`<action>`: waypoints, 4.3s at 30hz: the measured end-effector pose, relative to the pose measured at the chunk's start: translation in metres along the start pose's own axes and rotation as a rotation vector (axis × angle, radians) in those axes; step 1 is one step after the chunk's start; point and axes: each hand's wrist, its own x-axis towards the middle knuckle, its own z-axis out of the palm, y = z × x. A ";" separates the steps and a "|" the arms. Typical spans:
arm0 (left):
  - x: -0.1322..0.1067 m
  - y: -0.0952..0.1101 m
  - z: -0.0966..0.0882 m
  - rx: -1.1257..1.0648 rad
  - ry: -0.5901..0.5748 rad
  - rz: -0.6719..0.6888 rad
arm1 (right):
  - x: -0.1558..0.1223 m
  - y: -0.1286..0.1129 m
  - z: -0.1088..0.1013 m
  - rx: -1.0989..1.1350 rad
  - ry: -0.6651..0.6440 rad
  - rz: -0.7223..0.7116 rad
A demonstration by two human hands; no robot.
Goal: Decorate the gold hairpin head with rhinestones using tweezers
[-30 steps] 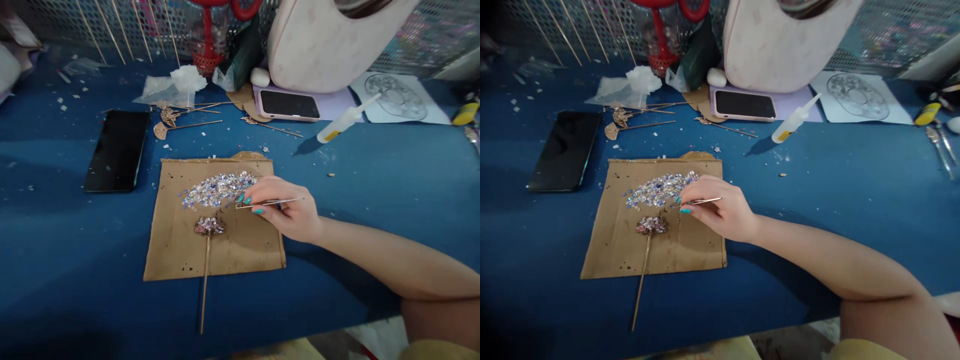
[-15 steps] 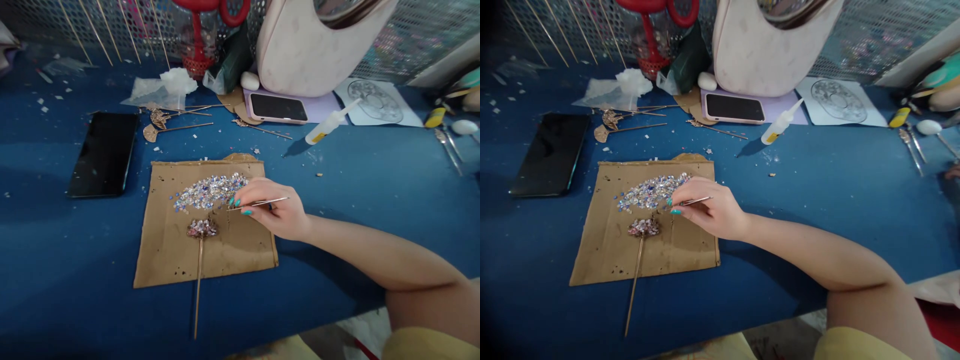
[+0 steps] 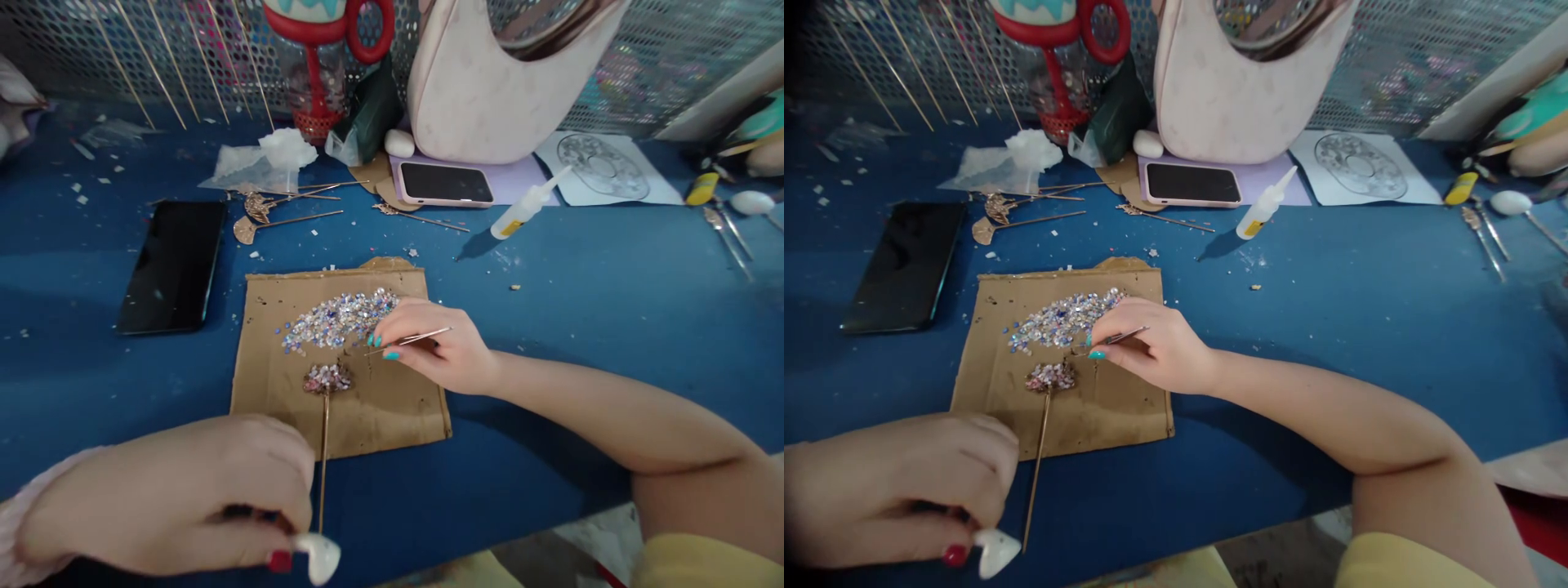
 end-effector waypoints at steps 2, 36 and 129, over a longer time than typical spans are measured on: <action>0.009 -0.001 -0.002 -0.187 -0.042 -0.063 | 0.000 0.000 0.000 0.001 -0.004 0.011; -0.002 -0.049 -0.035 0.673 0.720 -0.689 | -0.001 0.004 -0.009 -0.209 -0.014 0.170; 0.011 -0.019 0.002 0.711 0.224 0.137 | -0.003 0.024 -0.023 -0.414 0.093 0.081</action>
